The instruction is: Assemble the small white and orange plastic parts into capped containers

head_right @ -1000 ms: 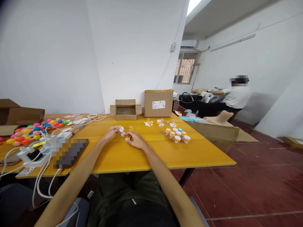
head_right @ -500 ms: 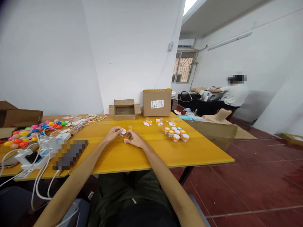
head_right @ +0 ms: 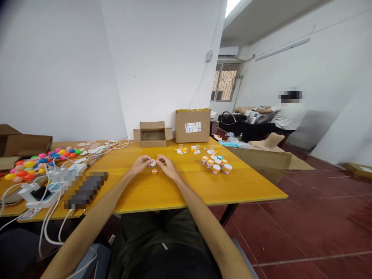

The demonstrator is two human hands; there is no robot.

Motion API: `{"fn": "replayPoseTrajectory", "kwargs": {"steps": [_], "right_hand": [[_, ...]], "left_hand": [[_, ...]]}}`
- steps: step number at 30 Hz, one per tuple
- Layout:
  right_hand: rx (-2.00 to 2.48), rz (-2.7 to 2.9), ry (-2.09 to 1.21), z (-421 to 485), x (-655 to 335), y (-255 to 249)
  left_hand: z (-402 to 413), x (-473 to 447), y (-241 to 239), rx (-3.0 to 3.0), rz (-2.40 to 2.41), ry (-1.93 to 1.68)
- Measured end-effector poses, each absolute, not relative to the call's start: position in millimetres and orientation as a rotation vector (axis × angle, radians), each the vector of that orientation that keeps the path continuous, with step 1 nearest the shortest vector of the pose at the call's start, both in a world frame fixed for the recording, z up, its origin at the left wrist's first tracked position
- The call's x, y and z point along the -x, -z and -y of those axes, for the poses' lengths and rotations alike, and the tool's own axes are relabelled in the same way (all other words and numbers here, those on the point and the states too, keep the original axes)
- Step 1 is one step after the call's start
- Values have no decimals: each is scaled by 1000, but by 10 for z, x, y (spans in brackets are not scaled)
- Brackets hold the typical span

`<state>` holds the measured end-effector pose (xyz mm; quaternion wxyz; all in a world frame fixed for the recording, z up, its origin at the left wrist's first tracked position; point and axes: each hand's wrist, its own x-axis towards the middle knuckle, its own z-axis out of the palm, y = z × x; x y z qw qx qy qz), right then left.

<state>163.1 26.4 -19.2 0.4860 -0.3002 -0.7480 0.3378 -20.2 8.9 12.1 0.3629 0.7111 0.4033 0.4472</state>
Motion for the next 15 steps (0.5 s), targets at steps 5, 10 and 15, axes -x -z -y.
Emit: {"fn": "replayPoseTrajectory", "kwargs": {"steps": [5, 10, 15], "right_hand": [[723, 1830, -821, -246, -1609, 175], [719, 1839, -838, -252, -1610, 175], [717, 1829, -865, -283, -1628, 177]], "left_hand": [[-82, 187, -119, -1823, -1005, -1153], [-91, 203, -114, -1828, -1010, -1120], [-80, 233, -144, -1838, -1015, -1068]]}}
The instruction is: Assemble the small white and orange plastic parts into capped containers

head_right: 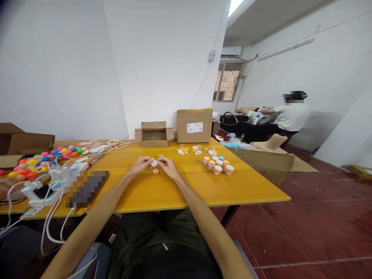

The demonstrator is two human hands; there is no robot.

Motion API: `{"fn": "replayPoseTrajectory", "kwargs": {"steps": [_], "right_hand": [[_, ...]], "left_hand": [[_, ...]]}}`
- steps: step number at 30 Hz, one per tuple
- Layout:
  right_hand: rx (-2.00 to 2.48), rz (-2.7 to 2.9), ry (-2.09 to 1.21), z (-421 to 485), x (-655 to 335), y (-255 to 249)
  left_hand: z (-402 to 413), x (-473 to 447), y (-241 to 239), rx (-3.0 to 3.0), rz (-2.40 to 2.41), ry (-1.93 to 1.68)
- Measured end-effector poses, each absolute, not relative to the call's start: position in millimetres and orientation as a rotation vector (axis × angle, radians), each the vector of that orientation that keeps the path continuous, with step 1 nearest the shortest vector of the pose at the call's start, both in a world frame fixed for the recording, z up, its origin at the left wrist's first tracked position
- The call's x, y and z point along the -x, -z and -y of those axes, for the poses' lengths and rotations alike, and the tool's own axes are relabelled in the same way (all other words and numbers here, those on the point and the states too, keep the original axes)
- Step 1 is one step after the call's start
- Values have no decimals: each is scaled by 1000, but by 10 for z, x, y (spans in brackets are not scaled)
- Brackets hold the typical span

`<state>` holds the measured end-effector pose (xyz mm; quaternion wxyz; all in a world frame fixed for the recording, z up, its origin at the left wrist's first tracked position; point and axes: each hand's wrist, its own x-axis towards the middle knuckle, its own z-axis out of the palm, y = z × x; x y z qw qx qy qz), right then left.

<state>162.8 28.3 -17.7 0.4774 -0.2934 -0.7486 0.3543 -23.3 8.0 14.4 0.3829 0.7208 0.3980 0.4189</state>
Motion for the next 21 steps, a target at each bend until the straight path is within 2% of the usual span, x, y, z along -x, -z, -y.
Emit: {"fn": "replayPoseTrajectory", "kwargs": {"steps": [21], "right_hand": [[730, 1818, -913, -349, -1659, 227]], "left_hand": [[-100, 227, -102, -1782, -1047, -1083]]}}
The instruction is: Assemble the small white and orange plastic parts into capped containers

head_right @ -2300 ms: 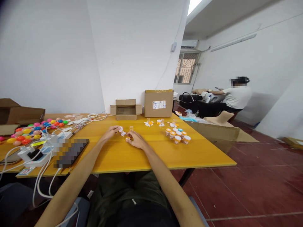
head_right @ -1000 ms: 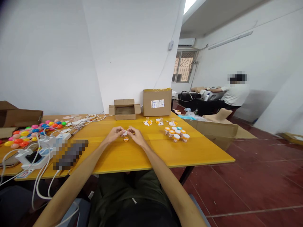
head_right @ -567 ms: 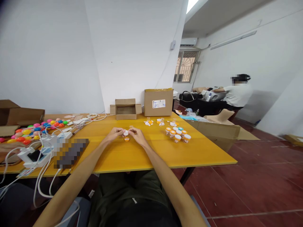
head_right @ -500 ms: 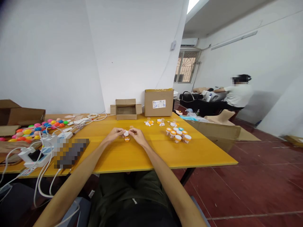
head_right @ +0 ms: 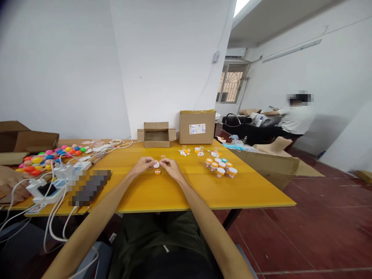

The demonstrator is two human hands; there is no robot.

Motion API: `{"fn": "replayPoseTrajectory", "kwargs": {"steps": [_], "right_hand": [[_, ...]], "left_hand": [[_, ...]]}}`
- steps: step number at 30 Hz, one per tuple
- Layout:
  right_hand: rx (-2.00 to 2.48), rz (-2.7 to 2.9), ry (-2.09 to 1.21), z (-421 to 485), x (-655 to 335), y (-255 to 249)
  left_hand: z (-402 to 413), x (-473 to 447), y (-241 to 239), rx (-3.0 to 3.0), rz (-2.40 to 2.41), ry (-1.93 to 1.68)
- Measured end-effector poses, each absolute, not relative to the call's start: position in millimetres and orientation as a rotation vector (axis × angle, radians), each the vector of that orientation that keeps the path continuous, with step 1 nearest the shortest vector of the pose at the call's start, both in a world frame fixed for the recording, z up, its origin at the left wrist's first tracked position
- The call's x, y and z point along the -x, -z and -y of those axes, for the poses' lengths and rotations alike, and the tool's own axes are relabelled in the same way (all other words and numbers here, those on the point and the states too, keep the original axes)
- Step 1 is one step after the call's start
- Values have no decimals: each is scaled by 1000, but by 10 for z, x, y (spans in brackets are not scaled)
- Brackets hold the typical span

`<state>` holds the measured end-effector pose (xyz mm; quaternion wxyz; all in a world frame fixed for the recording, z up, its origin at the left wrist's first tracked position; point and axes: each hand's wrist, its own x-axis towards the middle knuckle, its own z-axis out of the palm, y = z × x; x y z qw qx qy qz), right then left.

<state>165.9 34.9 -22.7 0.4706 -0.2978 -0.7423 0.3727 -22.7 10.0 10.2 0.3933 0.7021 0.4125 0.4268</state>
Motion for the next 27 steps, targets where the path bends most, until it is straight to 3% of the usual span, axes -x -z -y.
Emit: {"fn": "replayPoseTrajectory", "kwargs": {"steps": [27], "right_hand": [[706, 1753, -1045, -323, -1686, 202]], "left_hand": [[-12, 186, -157, -1709, -1050, -1061]]}}
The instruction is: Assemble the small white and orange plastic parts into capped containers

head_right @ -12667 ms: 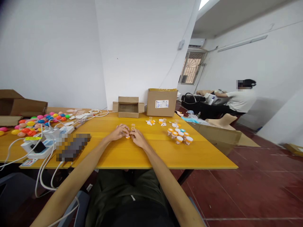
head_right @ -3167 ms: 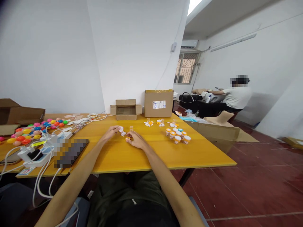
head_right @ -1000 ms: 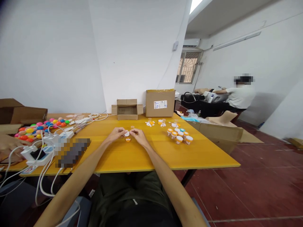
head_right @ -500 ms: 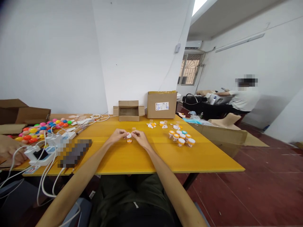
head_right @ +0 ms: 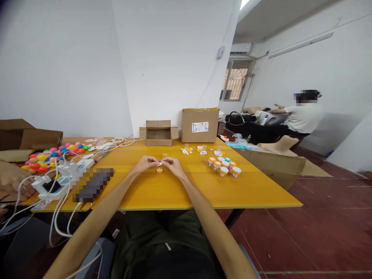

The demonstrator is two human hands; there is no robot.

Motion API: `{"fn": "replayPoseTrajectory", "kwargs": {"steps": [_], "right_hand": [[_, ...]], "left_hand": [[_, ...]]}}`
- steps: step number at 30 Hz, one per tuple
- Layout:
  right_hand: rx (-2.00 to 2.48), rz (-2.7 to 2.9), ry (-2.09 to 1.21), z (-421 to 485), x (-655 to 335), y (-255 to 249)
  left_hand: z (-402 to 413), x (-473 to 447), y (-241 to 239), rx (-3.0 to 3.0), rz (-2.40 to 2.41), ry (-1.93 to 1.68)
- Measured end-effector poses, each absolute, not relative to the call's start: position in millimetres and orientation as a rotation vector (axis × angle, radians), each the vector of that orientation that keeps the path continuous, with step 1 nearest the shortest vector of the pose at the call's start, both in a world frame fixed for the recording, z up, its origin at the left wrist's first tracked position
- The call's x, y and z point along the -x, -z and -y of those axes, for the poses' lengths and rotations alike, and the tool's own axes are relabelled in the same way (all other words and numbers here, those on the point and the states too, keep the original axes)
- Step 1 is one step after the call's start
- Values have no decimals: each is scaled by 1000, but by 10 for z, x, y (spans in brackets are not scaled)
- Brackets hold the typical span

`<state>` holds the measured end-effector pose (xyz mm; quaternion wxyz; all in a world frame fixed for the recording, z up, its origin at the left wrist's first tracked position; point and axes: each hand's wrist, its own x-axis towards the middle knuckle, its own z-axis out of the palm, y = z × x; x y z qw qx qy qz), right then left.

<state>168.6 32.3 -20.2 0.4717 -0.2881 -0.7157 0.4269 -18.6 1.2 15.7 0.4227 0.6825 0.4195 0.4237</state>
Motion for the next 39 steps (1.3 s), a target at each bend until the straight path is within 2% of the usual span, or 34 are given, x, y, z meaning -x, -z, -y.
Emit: {"fn": "replayPoseTrajectory", "kwargs": {"steps": [39], "right_hand": [[778, 1852, -1048, -310, -1695, 202]], "left_hand": [[13, 182, -95, -1947, -1144, -976]]}}
